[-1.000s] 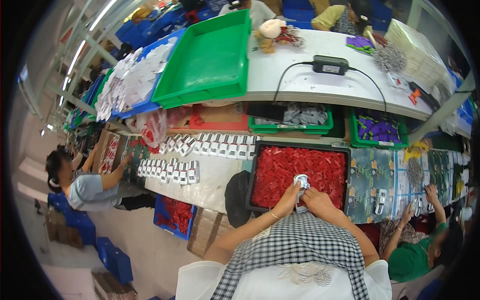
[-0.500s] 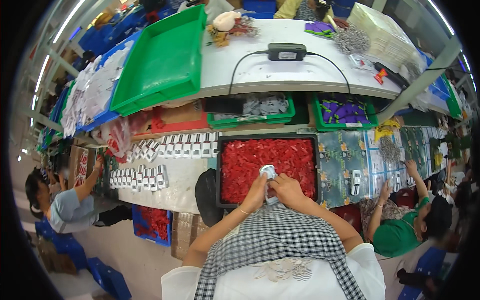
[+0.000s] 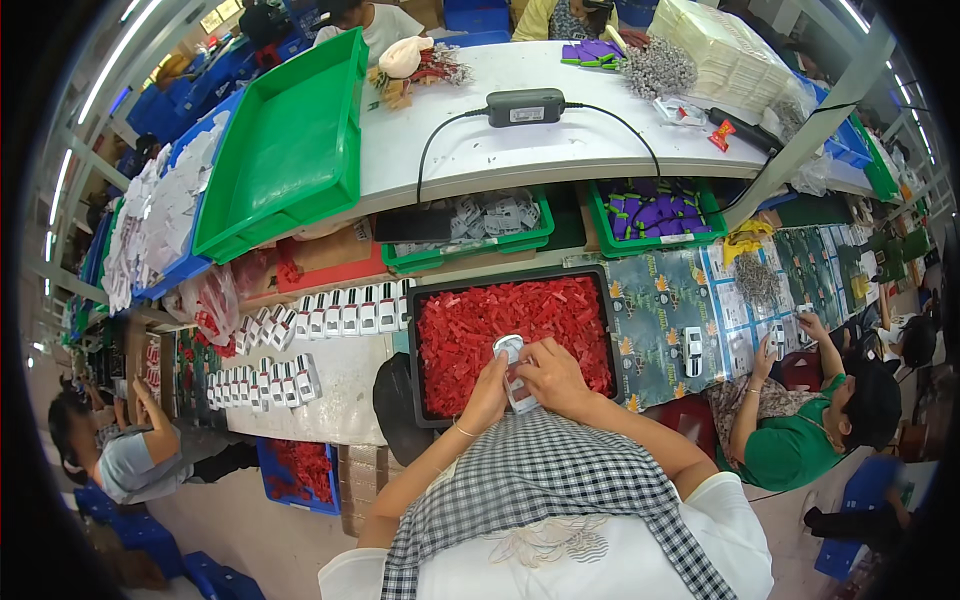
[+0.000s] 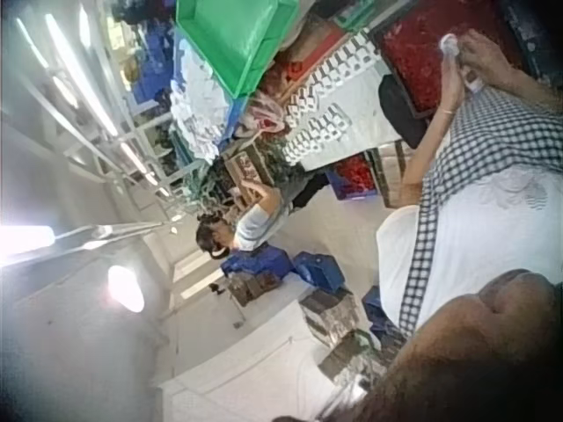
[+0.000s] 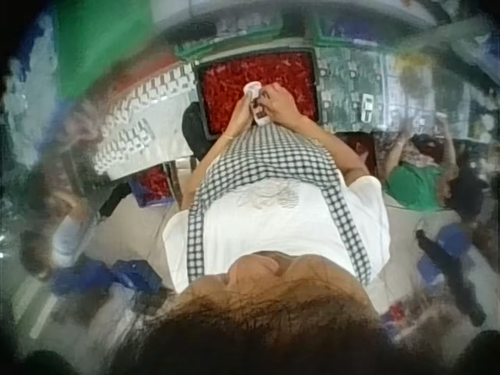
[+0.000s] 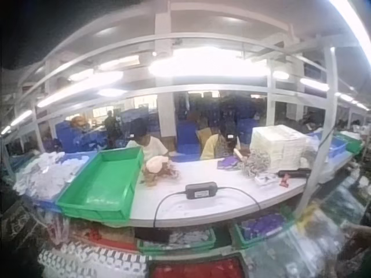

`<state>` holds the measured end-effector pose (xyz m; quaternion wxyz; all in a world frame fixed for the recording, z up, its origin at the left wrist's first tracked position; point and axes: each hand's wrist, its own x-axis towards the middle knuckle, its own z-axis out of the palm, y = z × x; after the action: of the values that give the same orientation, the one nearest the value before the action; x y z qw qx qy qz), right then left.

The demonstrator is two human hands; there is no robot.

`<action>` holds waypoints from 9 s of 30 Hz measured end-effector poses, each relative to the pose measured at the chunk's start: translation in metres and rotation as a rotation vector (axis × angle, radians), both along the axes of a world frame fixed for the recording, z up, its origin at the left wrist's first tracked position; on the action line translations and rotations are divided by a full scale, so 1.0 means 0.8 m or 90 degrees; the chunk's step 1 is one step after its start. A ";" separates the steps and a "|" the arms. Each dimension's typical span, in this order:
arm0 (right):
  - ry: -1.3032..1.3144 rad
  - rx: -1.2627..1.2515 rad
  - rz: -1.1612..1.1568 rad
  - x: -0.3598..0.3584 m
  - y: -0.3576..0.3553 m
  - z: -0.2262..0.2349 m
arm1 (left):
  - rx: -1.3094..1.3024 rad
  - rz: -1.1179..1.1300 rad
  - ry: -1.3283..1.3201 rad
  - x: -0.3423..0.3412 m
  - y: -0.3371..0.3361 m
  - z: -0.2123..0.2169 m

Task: The person takes toy car bodies from the table, fits red plastic pieces into the car bodies by hand, and places the assembled car bodies on the table.

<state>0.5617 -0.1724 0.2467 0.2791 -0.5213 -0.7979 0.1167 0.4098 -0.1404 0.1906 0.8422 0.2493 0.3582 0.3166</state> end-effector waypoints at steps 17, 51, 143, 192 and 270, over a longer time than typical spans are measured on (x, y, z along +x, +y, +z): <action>0.083 0.001 -0.118 -0.002 -0.002 -0.003 | -0.005 -0.014 -0.014 0.001 0.002 0.013; 0.272 -0.009 -0.200 -0.002 -0.001 -0.009 | 0.138 -0.043 0.128 0.005 -0.004 0.008; 0.438 -0.358 -0.251 0.019 -0.011 -0.066 | 0.329 0.195 1.326 -0.390 0.087 -0.195; 0.520 -0.534 -0.016 0.127 -0.040 -0.038 | 1.154 -0.581 0.511 0.089 0.041 0.156; -0.292 -0.481 -0.035 0.062 0.032 -0.149 | 0.450 -0.197 0.429 -0.021 -0.016 0.001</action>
<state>0.6115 -0.1466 0.1273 -0.1126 -0.6200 -0.7265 0.2742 0.3934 -0.1534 0.1915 0.5810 0.6572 0.4401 0.1919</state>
